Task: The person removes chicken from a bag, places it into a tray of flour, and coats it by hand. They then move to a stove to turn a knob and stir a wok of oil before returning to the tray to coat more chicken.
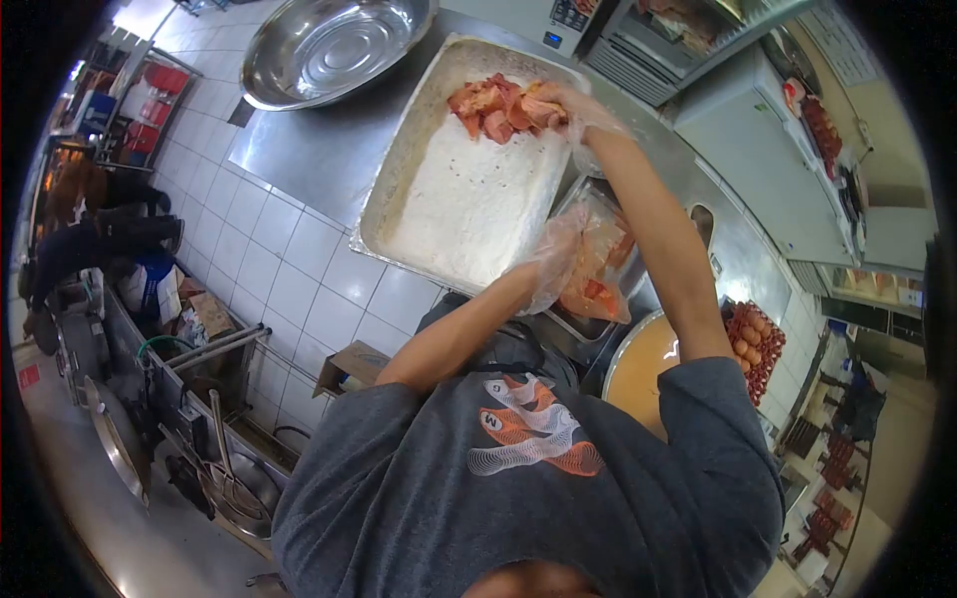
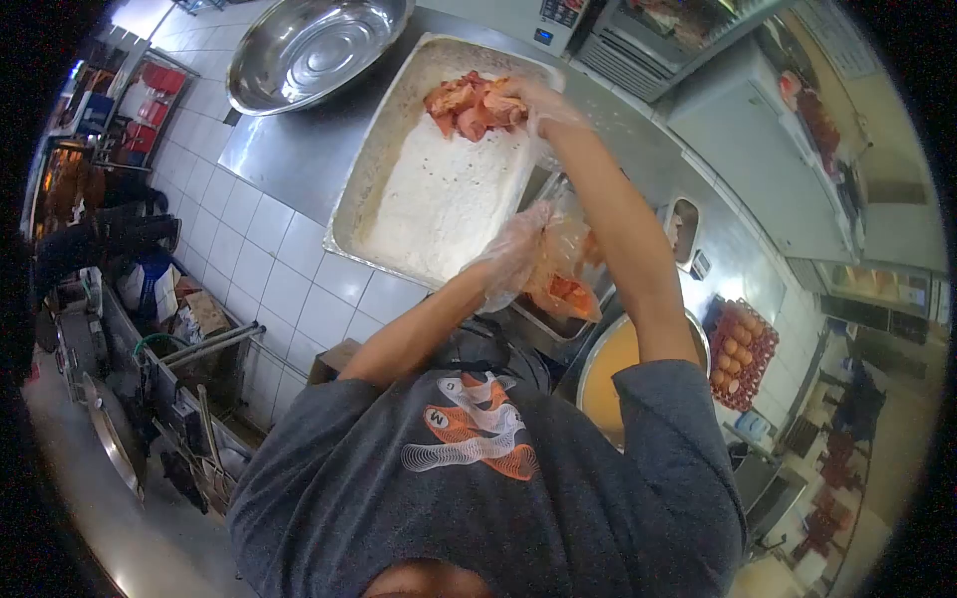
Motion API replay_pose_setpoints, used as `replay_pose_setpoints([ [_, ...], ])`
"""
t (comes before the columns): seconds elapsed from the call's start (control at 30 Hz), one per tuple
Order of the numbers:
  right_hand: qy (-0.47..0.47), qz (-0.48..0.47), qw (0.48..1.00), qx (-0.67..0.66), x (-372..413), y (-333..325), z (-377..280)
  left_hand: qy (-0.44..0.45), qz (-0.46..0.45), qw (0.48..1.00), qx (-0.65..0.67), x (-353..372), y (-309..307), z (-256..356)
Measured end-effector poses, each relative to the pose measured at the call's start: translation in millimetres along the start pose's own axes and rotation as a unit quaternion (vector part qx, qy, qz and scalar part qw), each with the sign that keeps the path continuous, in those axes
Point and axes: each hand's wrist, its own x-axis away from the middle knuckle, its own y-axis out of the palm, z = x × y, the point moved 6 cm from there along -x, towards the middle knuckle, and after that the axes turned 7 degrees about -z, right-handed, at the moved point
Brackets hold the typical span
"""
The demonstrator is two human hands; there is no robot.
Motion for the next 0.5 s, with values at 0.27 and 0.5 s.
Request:
replay_pose_setpoints([
  [0.27, -0.061, 0.027, 0.998, -0.008, 31.1, 30.6, -25.2, -0.023, 0.042, 0.996, -0.073, -19.8, -26.7, -14.0],
  [0.5, -0.165, 0.031, 0.974, 0.152, 222.7, 20.6, -46.8, -0.065, -0.017, 0.997, -0.036, 13.0, 30.2, 16.8],
])
